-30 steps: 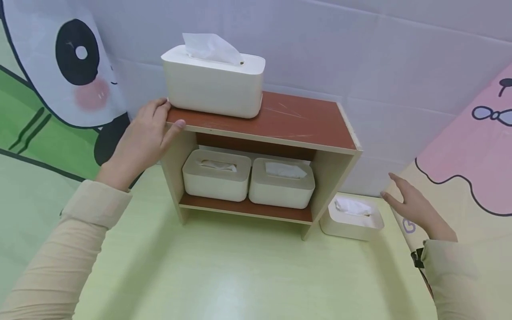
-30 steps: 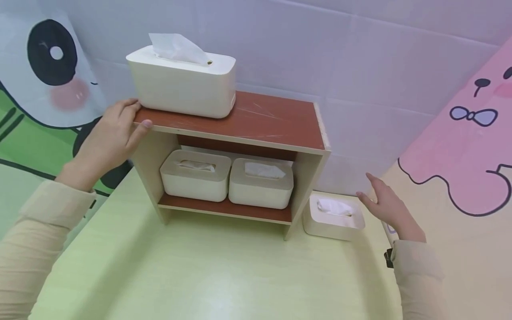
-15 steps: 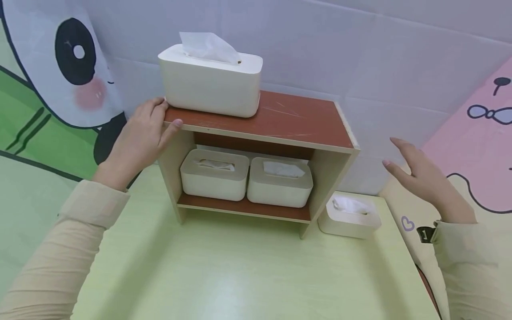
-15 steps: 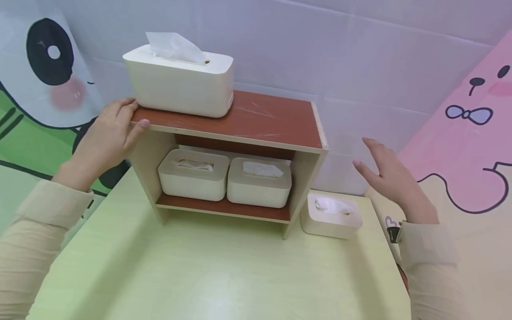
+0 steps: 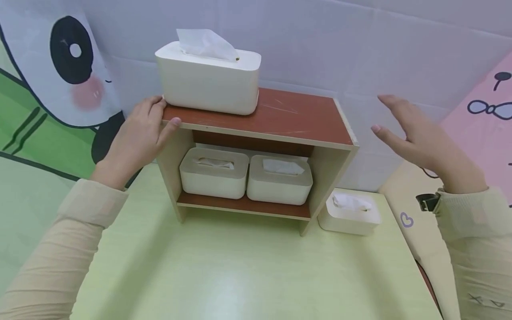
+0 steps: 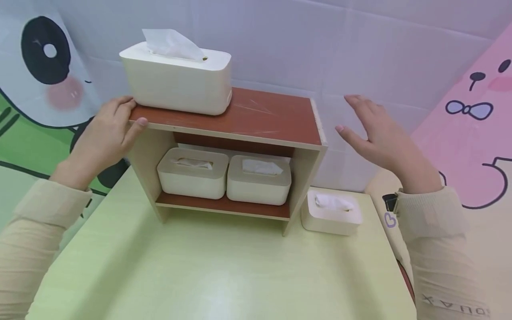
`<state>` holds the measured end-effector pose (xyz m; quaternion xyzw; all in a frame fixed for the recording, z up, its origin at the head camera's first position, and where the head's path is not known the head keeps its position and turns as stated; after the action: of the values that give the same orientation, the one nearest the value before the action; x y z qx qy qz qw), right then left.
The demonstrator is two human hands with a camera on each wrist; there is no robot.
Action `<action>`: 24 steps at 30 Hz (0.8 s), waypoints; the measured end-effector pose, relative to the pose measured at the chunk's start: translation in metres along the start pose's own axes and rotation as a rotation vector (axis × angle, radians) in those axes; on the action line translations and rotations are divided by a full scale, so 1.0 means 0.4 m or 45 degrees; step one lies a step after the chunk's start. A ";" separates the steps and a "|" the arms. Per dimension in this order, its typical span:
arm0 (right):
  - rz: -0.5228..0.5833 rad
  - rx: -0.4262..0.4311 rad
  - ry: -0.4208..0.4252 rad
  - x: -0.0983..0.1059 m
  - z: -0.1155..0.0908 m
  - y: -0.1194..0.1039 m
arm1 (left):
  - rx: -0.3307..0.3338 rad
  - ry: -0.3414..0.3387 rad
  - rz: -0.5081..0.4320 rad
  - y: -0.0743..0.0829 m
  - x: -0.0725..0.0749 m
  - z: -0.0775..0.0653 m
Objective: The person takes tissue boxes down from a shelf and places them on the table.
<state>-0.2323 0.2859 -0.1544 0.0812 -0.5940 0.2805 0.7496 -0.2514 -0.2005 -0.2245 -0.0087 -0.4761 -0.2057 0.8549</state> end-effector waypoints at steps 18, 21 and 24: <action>-0.188 0.135 -0.091 0.020 0.154 -0.187 | -0.031 0.040 0.030 -0.004 0.011 -0.009; -0.202 0.150 -0.104 0.023 0.179 -0.210 | -0.027 0.039 0.027 -0.004 0.010 -0.009; -0.200 0.160 -0.123 0.024 0.205 -0.226 | -0.024 0.040 0.026 -0.006 0.007 -0.009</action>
<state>-0.2534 0.1767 -0.1032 0.1877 -0.6024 0.2533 0.7333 -0.2480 -0.2045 -0.2247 -0.0183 -0.4607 -0.2015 0.8642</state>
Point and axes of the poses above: each hand's wrist, its own z-axis towards the middle knuckle, its own x-axis out of the back of the hand, y = z × x, the point moved 3 cm from there along z, towards the middle knuckle, and after that the axes turned 1 degree about x, right-handed, at the moved point
